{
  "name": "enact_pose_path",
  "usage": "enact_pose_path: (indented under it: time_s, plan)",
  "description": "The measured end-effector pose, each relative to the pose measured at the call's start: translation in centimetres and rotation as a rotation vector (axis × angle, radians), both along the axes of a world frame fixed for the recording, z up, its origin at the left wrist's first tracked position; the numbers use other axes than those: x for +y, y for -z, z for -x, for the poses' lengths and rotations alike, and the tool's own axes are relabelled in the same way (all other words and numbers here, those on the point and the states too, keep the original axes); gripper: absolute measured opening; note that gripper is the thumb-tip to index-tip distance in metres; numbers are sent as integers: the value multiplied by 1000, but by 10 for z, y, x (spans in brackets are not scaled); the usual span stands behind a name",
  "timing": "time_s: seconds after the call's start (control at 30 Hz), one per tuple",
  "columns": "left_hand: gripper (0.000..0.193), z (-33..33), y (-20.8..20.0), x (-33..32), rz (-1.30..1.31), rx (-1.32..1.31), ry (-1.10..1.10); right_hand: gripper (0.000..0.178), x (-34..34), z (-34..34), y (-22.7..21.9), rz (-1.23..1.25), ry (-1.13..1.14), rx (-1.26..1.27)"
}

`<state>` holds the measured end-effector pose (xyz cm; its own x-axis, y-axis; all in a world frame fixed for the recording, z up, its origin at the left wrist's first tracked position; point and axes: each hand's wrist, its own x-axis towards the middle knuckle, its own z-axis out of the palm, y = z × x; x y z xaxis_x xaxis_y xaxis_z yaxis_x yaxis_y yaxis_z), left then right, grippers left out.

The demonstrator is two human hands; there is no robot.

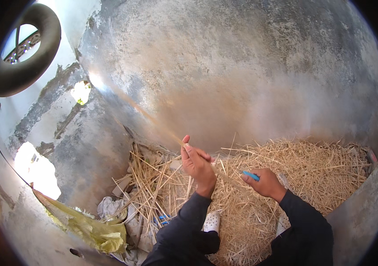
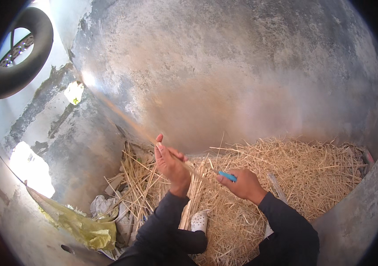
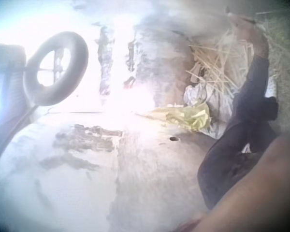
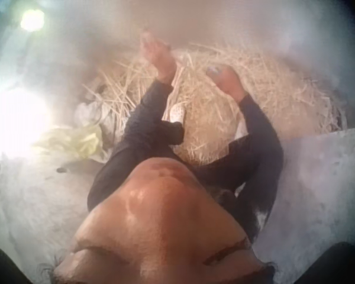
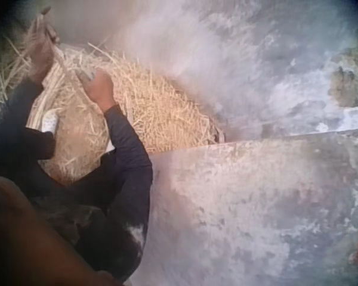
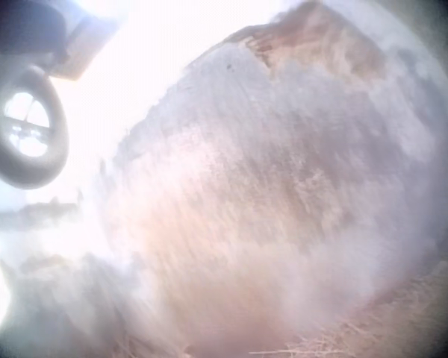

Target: The person sits on a straw-covered floor and uses a blue utility knife to peel the outer layer off a long, thin wooden stick. They hold the stick vertically and scrape downwards repeatedly to remove the bark, creating a pile of shavings on the floor.

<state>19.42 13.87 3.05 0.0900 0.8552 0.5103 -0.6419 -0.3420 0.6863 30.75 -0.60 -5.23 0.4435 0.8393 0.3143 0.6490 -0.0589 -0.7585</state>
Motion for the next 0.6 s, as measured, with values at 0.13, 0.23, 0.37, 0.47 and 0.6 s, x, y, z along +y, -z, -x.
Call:
enact_pose_path:
  time_s: [0.13, 0.23, 0.37, 0.47, 0.6]
  plan:
    - [25, -15, 24, 6, 105, 24, -8, 50, -11, 13, -11, 48, 113, -160]
    - [25, -16, 35, -2, 181, 12, 144, 45, -10, -2, -4, 77, 223, -152]
    - [28, -18, 24, -13, 150, -109, 272, 36, -9, -20, 4, 61, 135, -62]
    - [29, -16, 19, -25, 155, -182, 287, 37, -10, -17, 7, 25, 198, -12]
    - [30, -19, 25, -38, 126, -158, 290, 37, 4, -26, 22, -246, 192, 141]
